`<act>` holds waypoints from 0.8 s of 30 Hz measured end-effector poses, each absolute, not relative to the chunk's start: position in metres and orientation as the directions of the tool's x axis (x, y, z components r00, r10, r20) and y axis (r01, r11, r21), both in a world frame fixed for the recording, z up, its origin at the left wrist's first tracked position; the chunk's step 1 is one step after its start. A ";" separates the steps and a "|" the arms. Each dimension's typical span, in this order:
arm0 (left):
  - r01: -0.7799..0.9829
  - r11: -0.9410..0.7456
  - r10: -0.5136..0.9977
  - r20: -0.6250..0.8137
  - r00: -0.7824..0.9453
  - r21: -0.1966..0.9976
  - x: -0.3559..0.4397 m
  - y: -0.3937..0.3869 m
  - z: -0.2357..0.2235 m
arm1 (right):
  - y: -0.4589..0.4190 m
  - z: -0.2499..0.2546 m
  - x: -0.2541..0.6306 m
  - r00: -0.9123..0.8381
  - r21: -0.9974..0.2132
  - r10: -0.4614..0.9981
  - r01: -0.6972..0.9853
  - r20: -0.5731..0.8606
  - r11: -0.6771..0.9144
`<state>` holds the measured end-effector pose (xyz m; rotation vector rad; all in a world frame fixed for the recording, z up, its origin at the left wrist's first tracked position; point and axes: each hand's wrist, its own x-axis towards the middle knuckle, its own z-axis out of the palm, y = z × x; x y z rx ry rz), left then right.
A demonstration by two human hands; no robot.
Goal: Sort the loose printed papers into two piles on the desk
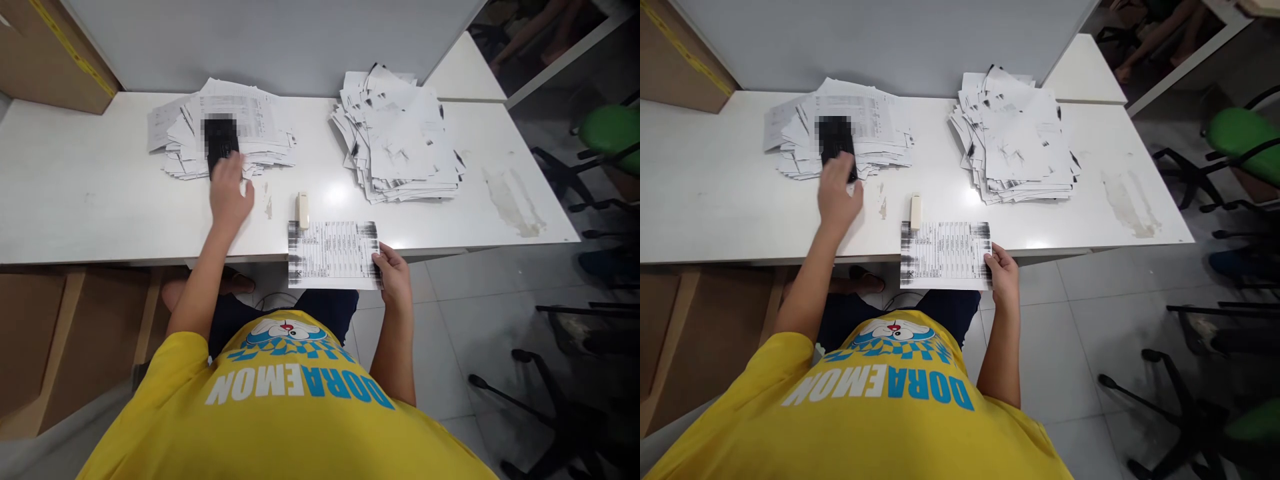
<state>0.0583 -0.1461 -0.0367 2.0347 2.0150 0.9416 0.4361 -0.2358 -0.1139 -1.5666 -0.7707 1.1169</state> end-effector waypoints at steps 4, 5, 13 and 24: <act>0.796 0.318 0.890 0.128 -0.438 0.514 0.027 -0.107 -0.034 | -0.233 -0.115 0.434 0.361 -0.964 0.895 -0.049 -0.262 -0.263; 0.782 0.374 0.876 0.088 -0.475 0.499 0.025 -0.100 -0.034 | -0.232 -0.115 0.433 0.362 -0.964 0.895 -0.045 -0.259 -0.261; 0.803 0.527 0.850 -0.171 -0.499 0.276 0.031 -0.058 -0.008 | -0.225 -0.110 0.423 0.352 -0.962 0.895 -0.079 -0.273 -0.262; 0.532 0.258 0.964 -0.252 -0.085 0.806 -0.036 -0.131 0.044 | -0.221 -0.106 0.426 0.323 -0.947 0.890 -0.111 -0.322 -0.302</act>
